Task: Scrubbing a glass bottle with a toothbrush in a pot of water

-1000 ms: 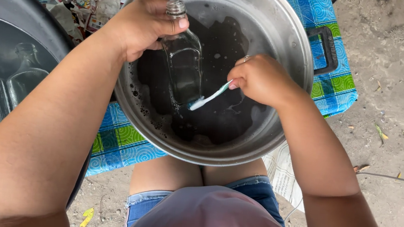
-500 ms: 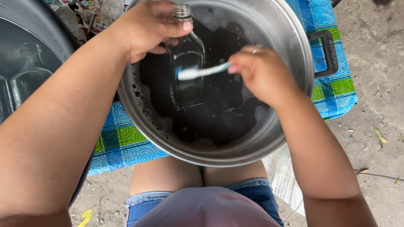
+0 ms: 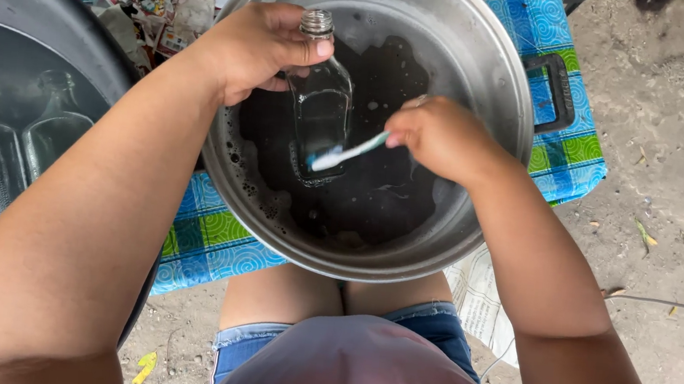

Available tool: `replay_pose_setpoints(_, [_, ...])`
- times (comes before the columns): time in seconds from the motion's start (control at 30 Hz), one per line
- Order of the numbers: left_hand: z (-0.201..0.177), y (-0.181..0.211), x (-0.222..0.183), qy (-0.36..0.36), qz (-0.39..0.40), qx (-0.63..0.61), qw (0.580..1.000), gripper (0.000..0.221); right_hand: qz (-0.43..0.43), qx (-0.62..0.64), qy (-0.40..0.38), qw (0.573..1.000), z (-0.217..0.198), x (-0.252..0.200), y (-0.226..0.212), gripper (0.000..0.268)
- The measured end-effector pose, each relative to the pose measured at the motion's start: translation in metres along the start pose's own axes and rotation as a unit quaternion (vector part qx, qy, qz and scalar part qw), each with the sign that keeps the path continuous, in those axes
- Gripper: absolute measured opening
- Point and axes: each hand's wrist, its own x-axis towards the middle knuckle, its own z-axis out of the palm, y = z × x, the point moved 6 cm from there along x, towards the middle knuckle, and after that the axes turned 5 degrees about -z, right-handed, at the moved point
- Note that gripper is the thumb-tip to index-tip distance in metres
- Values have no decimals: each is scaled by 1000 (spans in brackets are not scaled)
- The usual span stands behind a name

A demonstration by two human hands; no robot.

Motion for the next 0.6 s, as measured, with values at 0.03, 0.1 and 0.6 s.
replay_pose_setpoints(0.03, [1, -1, 1, -3, 1, 1, 1000, 36, 3, -1, 1, 1000, -1, 0, 2, 14])
replay_pose_setpoints(0.1, [0, -5, 3, -11, -10, -15, 1000, 31, -114, 60, 114, 985, -16, 0, -8, 11])
replay_pose_setpoints(0.6, [7, 1, -2, -33, 15, 0, 999, 48, 75, 9, -49, 996, -6, -33, -9, 32])
